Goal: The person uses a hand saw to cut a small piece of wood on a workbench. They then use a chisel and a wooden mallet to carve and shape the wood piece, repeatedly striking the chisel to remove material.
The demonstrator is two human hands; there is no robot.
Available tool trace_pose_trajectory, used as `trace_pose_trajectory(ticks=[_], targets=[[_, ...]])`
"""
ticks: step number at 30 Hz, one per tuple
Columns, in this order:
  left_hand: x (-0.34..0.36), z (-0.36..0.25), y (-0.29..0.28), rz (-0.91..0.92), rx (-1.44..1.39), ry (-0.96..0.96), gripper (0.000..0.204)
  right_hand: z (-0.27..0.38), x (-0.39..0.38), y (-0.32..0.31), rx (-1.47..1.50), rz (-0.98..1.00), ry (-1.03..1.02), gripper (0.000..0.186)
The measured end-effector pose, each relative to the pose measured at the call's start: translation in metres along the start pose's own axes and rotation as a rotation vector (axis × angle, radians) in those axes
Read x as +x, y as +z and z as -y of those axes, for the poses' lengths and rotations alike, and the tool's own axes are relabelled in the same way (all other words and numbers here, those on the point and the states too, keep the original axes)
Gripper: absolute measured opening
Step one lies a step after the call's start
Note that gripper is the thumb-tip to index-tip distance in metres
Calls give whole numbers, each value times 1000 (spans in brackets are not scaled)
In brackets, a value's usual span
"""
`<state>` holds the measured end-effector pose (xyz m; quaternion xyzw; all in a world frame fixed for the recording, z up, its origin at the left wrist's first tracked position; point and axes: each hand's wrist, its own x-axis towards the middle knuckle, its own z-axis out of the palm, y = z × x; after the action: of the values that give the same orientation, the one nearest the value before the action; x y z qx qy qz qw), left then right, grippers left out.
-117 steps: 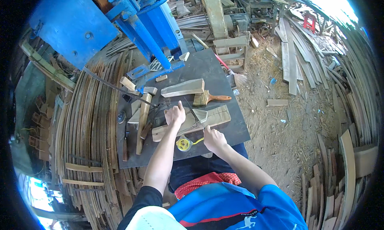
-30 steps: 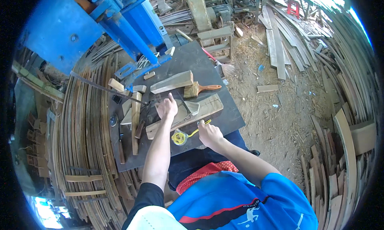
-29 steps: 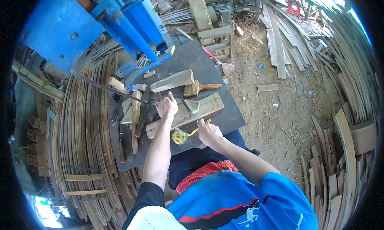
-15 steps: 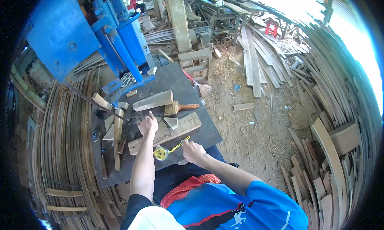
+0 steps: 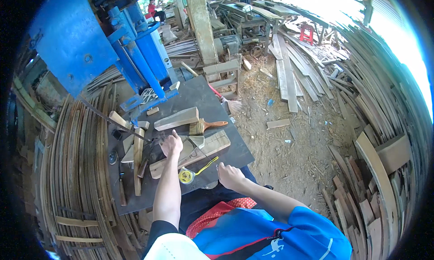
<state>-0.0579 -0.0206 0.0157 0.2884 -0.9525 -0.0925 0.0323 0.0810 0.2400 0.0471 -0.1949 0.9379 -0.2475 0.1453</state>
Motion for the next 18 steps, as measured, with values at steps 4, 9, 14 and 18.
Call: trace_pose_trajectory(ticks=[4, 9, 14, 18], targets=[[-6, -4, -7, -19, -2, 1, 70, -4, 18, 15, 42, -73, 2, 32], [-7, -7, -9, -24, 12, -21, 71, -6, 25, 3, 9, -53, 25, 31], [-4, 1, -5, -33, 1, -30, 72, -12, 33, 10, 42, -70, 6, 31], [-5, -5, -8, 12, 15, -24, 72, -8, 30, 11, 77, -65, 56, 29]])
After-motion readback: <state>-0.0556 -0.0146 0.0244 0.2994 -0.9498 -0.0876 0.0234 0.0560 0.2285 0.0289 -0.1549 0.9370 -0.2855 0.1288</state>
